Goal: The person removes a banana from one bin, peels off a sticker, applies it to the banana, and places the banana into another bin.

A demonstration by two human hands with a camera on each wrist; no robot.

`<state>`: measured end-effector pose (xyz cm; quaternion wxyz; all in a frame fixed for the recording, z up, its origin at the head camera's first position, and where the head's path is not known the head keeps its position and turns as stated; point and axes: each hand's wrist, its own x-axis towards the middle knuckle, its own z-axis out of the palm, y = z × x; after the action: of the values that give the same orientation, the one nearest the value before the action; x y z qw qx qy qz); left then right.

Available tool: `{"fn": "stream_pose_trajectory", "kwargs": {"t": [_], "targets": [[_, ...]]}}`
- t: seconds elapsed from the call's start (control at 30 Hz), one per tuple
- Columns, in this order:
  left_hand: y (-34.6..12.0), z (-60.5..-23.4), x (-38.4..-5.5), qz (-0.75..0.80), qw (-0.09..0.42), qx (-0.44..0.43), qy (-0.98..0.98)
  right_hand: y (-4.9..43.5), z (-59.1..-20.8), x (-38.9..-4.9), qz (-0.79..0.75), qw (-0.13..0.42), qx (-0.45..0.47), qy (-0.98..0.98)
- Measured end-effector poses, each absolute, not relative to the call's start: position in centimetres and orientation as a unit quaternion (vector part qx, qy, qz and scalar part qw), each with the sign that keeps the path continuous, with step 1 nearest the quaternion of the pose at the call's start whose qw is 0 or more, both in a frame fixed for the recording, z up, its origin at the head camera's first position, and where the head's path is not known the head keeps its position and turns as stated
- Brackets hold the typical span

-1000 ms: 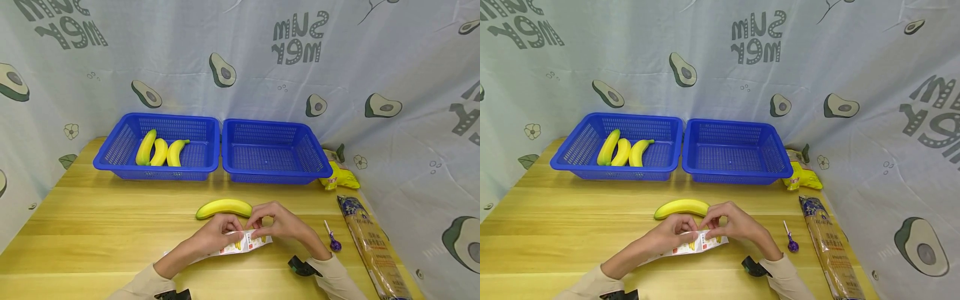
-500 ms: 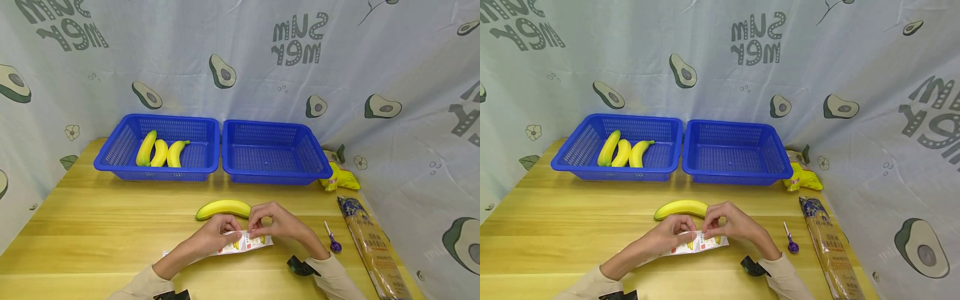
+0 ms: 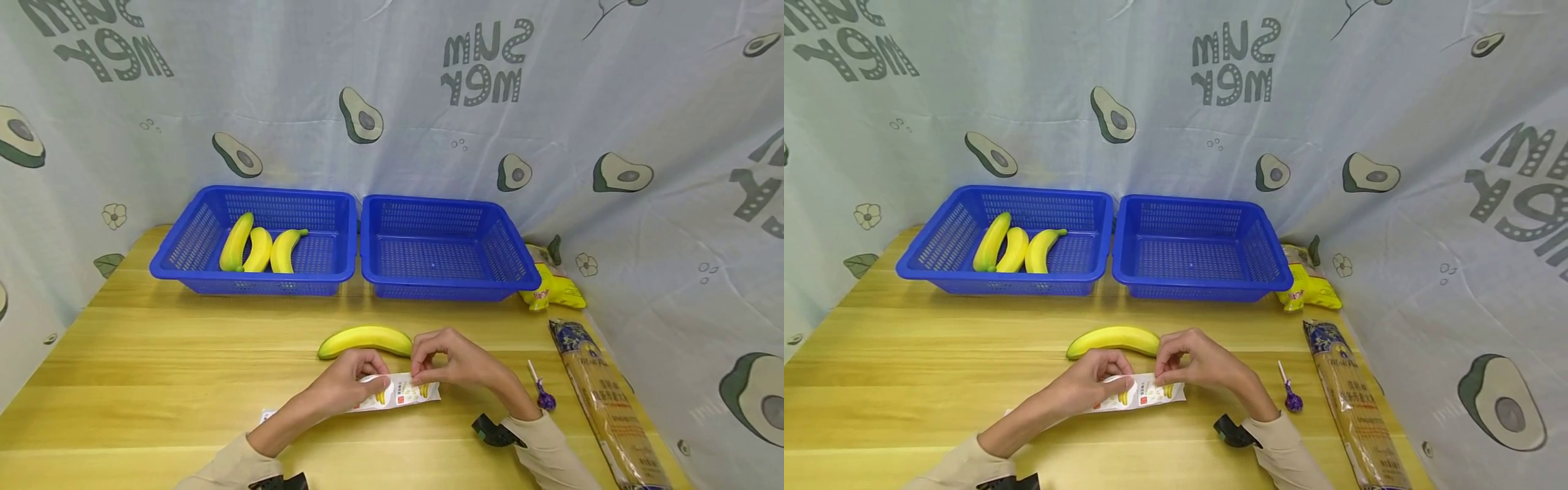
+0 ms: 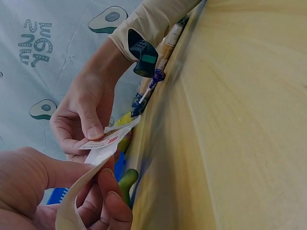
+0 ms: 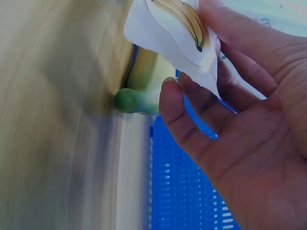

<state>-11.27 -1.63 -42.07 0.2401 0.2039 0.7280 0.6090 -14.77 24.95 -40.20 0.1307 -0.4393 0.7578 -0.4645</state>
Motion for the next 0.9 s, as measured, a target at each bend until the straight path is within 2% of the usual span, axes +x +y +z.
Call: {"fn": "stream_pose_trajectory", "kwargs": {"t": [0.17,0.57,0.9], "targets": [[-1.5,-42.4,-11.2,0.604,0.224,0.209,0.736,25.2,-40.4,-14.7,-0.46,0.139,-0.428,0.765],[-0.9,-43.0,-11.1,0.521,0.13,0.255,0.804,26.0,-40.4,-14.8,-0.455,0.147,-0.398,0.783],[-0.6,-43.5,-10.7,0.46,0.1,0.279,0.837,26.1,-40.1,-14.9,-0.45,0.154,-0.397,0.785]]}}
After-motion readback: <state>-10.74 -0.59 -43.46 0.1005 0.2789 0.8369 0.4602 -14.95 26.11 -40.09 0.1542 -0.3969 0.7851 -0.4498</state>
